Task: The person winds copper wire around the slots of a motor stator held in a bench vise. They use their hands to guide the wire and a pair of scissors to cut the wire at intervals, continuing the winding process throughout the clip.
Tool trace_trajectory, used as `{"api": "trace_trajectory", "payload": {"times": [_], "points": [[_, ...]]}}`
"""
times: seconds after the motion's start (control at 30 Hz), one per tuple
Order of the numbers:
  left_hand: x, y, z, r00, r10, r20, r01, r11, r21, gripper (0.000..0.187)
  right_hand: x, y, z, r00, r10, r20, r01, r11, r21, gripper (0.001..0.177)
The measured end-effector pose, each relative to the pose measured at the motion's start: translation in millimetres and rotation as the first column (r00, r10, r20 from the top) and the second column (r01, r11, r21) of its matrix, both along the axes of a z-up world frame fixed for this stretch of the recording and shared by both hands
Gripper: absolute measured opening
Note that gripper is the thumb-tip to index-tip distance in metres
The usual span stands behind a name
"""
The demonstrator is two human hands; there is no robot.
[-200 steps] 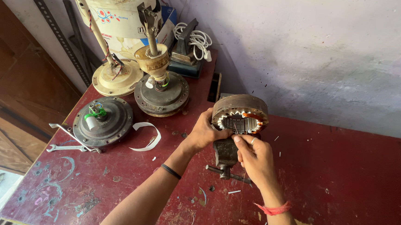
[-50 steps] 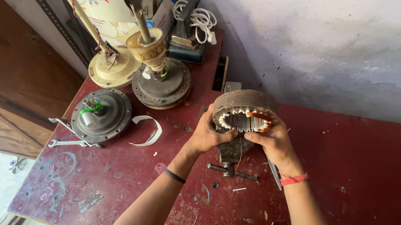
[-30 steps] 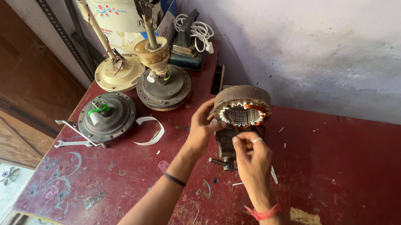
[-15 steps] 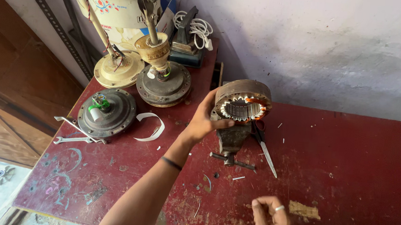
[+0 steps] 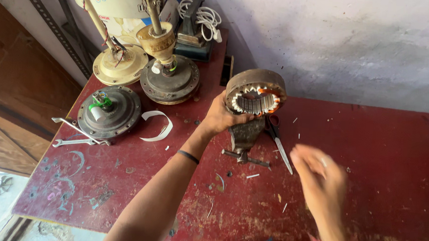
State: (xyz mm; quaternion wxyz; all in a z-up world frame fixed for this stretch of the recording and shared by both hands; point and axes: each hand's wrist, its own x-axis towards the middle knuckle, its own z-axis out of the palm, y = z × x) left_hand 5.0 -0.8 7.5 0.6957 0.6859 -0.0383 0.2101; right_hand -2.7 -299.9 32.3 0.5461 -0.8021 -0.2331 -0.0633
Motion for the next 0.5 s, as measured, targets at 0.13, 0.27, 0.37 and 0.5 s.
{"api": "trace_trajectory", "payload": {"times": [0.13, 0.27, 0.37, 0.5], "points": [[-1, 1, -2, 1.000, -0.002, -0.007, 0.002, 1.000, 0.013, 0.063, 22, 89, 14, 1.000, 0.005, 0.014, -0.004, 0.998, -0.059, 0.034], [2, 2, -1, 1.000, -0.023, 0.001, 0.023, 1.000, 0.008, 0.062, 24, 115, 14, 0.958, -0.121, 0.259, 0.183, 0.955, -0.233, 0.019], [4, 6, -2, 0.999, 0.004, -0.033, -0.002, 0.999, 0.044, 0.061, 22, 110, 11, 0.944, -0.101, 0.315, 0.197, 0.936, -0.290, 0.012], [3, 5, -2, 0.999, 0.013, -0.036, -0.009, 0.995, 0.101, 0.058, 17, 109, 5, 0.991, -0.080, 0.107, 0.107, 0.954, -0.280, 0.017]]}}
